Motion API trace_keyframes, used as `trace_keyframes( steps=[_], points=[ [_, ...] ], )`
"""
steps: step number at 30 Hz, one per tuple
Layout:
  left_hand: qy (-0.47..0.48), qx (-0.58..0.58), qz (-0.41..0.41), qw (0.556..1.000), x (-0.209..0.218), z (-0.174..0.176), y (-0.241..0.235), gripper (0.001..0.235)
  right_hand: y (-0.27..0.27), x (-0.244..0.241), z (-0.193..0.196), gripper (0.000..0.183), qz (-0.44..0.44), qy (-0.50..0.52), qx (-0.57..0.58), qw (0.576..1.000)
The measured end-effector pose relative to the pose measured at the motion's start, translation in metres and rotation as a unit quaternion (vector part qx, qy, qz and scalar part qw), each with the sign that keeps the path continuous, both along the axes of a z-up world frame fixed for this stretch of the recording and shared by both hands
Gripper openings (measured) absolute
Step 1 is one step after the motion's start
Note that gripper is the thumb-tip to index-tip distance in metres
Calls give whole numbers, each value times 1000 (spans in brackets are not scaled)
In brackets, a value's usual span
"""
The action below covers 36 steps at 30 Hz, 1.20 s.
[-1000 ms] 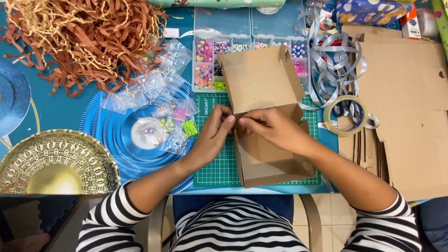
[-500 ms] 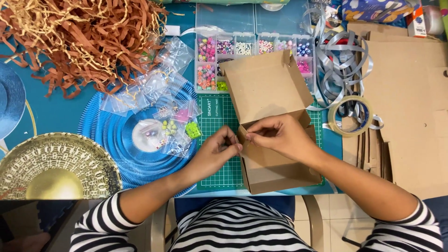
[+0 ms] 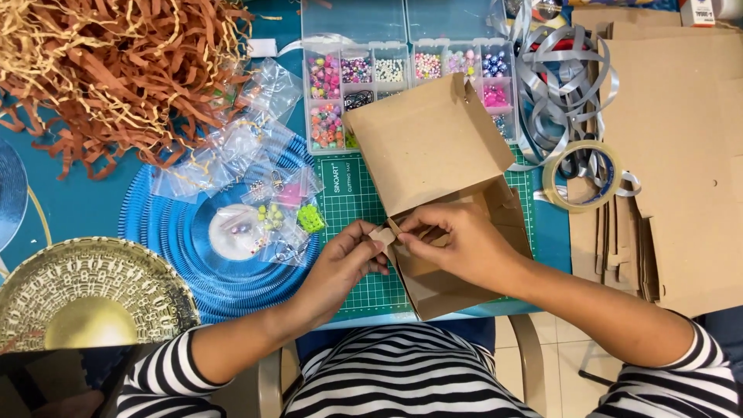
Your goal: The person folds a flat cardboard piece into a box shape on a green cutting mat. They press the creases, fold the side flaps, and secure the tabs to form the box structure.
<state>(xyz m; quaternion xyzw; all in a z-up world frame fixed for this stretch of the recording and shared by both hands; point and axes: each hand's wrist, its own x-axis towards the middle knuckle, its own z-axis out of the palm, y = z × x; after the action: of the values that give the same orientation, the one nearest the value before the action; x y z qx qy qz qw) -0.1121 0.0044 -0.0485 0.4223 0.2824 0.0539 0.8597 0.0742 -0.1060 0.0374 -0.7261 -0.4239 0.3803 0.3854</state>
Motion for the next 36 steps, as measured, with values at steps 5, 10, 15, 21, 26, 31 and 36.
trace_keyframes(
  steps=[5, 10, 15, 21, 26, 31, 36],
  points=[
    [24, -16, 4, 1000, 0, -4, 0, 22, -7, -1, -6, 10, 19, -31, 14, 999],
    [44, -28, 13, 999, 0, -11, 2, 17, -10, -5, -12, 7, 54, -138, 44, 988],
    [45, -38, 4, 998, 2, -7, 3, 22, -11, -10, -13, 8, 70, -180, 55, 980],
    [34, -27, 9, 999, 1, -6, 2, 20, -9, -11, -6, 7, 76, -171, 80, 979],
    [34, -14, 6, 999, 0, -16, 1, 21, -13, -13, -10, 8, 91, -219, 115, 965],
    [29, 4, 9, 1000, 3, -13, 0, 20, -11, -11, -3, 12, 83, -138, 79, 984],
    [22, 12, 14, 1000, 6, -8, 0, 21, -8, -4, 4, 13, 74, -33, 13, 997]
  ],
)
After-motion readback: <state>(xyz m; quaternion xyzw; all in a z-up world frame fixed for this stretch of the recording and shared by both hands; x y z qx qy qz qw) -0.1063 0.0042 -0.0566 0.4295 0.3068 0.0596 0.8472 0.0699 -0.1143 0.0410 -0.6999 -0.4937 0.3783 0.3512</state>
